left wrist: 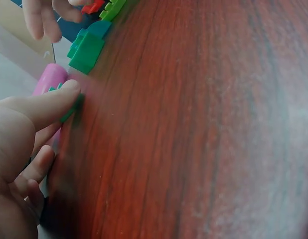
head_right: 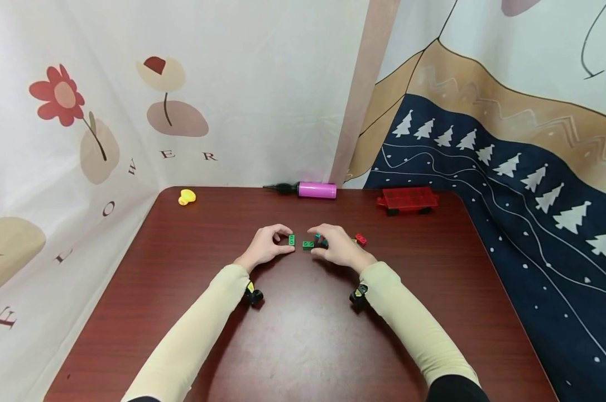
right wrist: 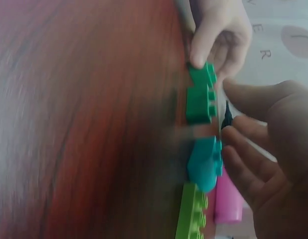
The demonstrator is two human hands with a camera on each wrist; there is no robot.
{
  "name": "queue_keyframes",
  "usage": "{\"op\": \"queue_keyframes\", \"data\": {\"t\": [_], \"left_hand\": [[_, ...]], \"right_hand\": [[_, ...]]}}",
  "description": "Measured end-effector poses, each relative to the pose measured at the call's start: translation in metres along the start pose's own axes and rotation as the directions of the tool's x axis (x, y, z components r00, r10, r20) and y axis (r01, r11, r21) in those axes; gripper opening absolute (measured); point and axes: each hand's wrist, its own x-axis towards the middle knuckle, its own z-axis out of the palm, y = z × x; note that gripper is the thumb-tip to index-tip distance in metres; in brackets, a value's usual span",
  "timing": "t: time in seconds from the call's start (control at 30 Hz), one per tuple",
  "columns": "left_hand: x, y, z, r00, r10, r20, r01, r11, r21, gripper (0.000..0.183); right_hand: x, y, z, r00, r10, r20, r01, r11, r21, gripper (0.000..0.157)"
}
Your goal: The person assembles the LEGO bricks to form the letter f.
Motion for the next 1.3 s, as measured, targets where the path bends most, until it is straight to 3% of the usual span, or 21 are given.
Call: {"op": "queue_keyframes", "data": {"t": [0.27,0.53,0.87,1.13,1.3], "left_hand": [[0.000,0.000,0.002,0.999,-0.002,-0.037,0.003,1.000,0.011,0.035],[-0.001,-0.002,0.002,0.998,-0.008,-0.054,0.008,1.000,-0.008,0.035],[-0.006,-0.006,0.008,0.997,-0.015,-0.076,0.013,0.999,-0.037,0.034],[-0.009,-0.009,0.010,0.996,-0.004,-0.089,0.001,0.999,-0.033,0.034],[-0.007,-0.007,0.008,0.995,0.007,-0.097,-0.011,0.999,-0.036,0.034]], "right_hand": [[0.007,-0.008,0.013,0.996,0.042,0.074,-0.036,0.996,-0.085,0.048],[0.008,-0.007,0.018,0.995,0.012,0.100,-0.003,0.996,-0.089,0.042],[0.009,-0.009,0.017,0.981,0.036,0.189,-0.014,0.993,-0.116,0.043],[0.008,-0.010,0.020,0.982,0.050,0.181,-0.031,0.993,-0.111,0.035],[0.010,-0.008,0.019,0.990,0.042,0.136,-0.030,0.995,-0.091,0.031]]}}
